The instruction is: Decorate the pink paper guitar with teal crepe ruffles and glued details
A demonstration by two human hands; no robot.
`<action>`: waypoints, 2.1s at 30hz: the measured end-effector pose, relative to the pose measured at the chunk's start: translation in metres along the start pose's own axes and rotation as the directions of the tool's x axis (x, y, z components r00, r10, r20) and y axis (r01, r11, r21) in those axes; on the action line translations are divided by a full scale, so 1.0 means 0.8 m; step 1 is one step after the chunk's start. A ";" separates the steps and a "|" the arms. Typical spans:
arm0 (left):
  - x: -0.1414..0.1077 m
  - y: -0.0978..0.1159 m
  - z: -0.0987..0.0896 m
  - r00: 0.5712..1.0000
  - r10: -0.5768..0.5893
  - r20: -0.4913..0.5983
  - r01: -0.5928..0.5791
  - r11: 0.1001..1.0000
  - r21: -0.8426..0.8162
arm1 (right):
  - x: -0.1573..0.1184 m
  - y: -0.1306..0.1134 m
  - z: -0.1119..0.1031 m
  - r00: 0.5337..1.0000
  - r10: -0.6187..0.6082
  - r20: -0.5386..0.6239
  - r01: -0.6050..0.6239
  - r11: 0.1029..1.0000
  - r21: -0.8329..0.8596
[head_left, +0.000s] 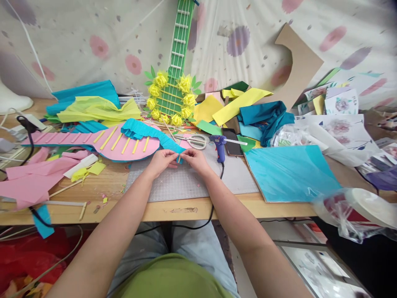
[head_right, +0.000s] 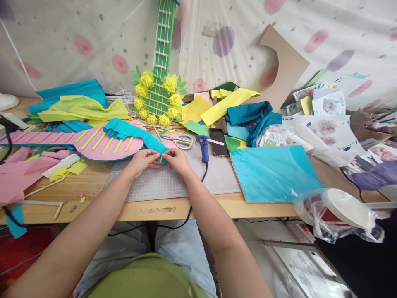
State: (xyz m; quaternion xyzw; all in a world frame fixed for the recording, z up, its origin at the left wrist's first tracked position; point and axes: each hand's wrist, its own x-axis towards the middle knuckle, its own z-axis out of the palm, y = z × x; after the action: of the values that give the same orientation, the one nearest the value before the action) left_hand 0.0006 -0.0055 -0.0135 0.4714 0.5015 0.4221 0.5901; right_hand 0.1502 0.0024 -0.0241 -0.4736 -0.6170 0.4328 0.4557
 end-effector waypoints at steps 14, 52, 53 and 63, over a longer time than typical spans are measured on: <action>0.004 -0.011 0.007 0.990 0.138 0.010 -0.138 0.979 0.152 | 0.001 0.002 0.002 0.996 0.020 -0.090 -0.026 0.997 -0.066; -0.006 0.025 -0.026 0.937 0.350 -0.008 -0.332 0.895 0.299 | 0.016 -0.023 0.002 0.932 -0.358 0.060 0.360 0.933 -0.027; -0.006 0.022 -0.025 0.932 0.362 -0.016 -0.343 0.895 0.284 | 0.016 -0.021 0.003 0.934 -0.353 0.043 0.354 0.935 -0.016; 0.001 -0.005 -0.007 0.903 0.401 -0.155 -0.392 0.916 0.085 | 0.011 -0.004 0.007 0.948 -0.317 0.009 0.317 0.948 0.009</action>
State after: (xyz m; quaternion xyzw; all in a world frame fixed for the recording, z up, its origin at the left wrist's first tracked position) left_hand -0.0045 -0.0050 -0.0177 0.5412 0.4542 0.5585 0.4346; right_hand 0.1433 0.0101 -0.0207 -0.3642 -0.6859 0.3587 0.5179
